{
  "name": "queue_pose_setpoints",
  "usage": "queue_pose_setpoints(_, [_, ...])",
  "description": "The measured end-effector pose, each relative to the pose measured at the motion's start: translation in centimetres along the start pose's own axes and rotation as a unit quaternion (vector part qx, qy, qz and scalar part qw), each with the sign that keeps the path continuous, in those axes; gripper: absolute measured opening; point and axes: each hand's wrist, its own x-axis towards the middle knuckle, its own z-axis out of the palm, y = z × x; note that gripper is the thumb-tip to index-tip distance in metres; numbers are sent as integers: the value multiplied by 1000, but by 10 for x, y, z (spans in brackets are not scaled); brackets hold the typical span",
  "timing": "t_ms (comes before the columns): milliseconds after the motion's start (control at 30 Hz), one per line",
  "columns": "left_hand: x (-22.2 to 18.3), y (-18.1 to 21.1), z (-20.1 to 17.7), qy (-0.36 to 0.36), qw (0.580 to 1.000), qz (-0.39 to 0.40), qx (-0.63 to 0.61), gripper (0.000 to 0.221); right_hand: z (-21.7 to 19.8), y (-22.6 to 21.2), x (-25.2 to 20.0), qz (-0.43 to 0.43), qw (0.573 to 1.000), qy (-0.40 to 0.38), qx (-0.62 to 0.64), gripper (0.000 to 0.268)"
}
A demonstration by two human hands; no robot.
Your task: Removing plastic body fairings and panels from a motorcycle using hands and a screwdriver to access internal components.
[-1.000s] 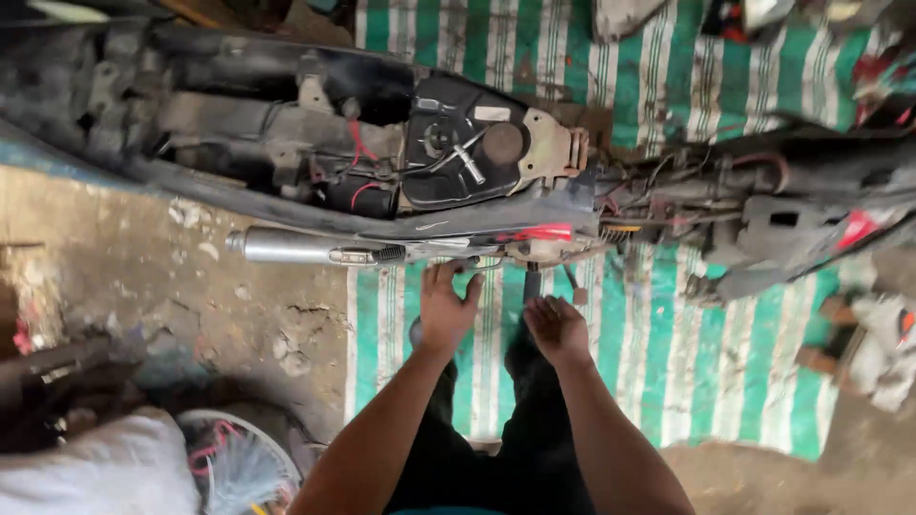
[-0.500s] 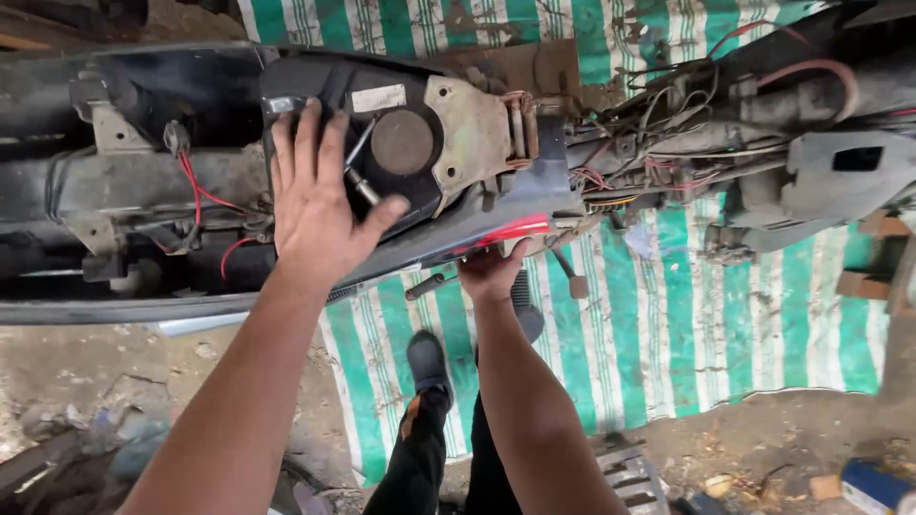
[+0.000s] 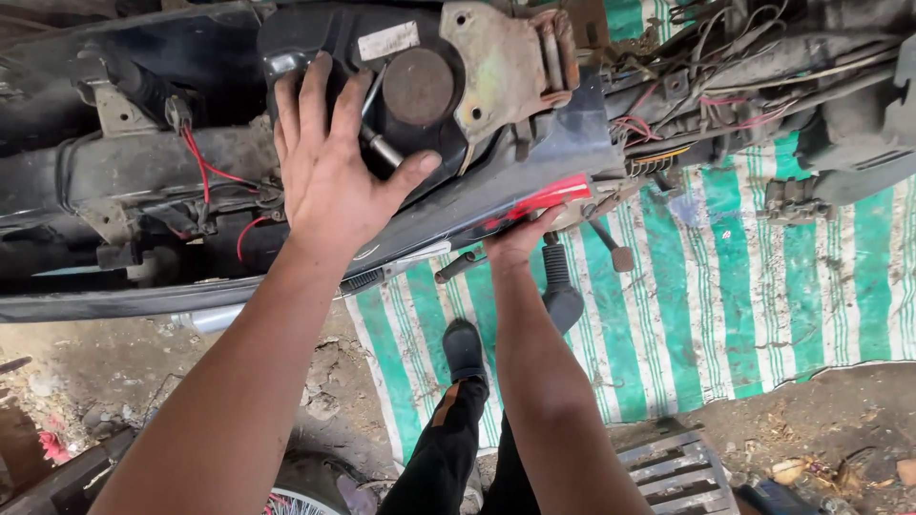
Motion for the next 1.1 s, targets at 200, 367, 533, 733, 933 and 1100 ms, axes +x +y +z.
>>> queue_pose_setpoints(200, [-2,-6,6,28,999,22,11,97,15,-4,-17,-19,999,38,-10,120])
queue_pose_setpoints(367, [-2,0,1,-16,1000,2,18,119,20,-5,-17,-19,999,46,-9,122])
queue_pose_setpoints(533, [0,10,-3,-110,992,-6,55,162,-4,-17,4,-67,997,-21,38,79])
queue_pose_setpoints(733, [0,8,-1,-102,993,-9,52,153,-3,-21,10,-65,997,-17,-39,120])
queue_pose_setpoints(933, [-4,2,1,-55,997,15,46,144,-7,-22,8,-69,996,-60,-11,107])
queue_pose_setpoints(1100, [-4,4,3,-62,996,8,60,142,-15,-23,12,-65,992,-109,5,107])
